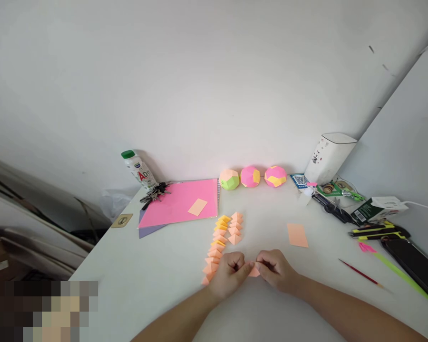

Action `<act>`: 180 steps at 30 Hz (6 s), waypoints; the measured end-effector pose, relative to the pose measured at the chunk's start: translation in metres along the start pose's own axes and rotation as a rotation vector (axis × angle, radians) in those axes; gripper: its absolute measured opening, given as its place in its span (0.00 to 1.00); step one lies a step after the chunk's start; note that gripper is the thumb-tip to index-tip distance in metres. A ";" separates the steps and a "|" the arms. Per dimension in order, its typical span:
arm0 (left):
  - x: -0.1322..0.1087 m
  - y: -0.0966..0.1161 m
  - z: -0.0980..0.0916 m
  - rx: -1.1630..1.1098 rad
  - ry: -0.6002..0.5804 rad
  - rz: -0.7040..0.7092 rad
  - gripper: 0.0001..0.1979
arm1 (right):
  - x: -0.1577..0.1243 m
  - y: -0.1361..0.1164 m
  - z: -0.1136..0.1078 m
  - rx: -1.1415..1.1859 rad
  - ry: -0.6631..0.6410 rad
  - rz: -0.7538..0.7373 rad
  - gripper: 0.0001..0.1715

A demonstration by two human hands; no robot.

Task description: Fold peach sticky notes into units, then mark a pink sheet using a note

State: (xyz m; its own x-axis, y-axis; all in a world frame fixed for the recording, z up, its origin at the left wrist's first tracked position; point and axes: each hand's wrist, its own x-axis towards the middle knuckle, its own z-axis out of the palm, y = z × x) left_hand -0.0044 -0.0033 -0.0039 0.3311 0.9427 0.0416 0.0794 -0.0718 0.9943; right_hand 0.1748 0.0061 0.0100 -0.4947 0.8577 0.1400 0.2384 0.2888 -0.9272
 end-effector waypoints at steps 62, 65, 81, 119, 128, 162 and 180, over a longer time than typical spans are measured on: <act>0.004 0.008 0.002 -0.177 0.021 -0.143 0.25 | -0.005 0.006 0.004 -0.264 0.145 -0.228 0.08; 0.004 0.007 0.002 -0.169 0.025 -0.144 0.25 | -0.005 0.002 0.004 -0.265 0.160 -0.246 0.08; 0.005 0.012 0.003 -0.092 0.037 -0.147 0.25 | -0.005 0.001 0.004 -0.164 0.153 -0.253 0.06; 0.005 0.011 0.001 -0.231 -0.013 -0.230 0.22 | -0.005 0.005 0.004 -0.445 0.199 -0.570 0.11; 0.002 0.020 0.001 -0.066 -0.076 -0.167 0.21 | -0.003 -0.002 0.005 -0.277 0.153 -0.373 0.11; -0.001 0.019 -0.002 -0.083 -0.167 -0.173 0.22 | 0.001 0.004 0.001 0.082 0.175 -0.045 0.13; -0.003 0.020 -0.005 0.035 -0.201 -0.133 0.21 | 0.002 0.005 0.000 0.179 0.038 0.101 0.14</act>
State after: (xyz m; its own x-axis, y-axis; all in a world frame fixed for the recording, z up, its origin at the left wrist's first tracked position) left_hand -0.0082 -0.0063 0.0158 0.4957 0.8611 -0.1133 0.1662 0.0340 0.9855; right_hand 0.1750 0.0097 0.0053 -0.4432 0.8949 0.0528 0.1310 0.1229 -0.9837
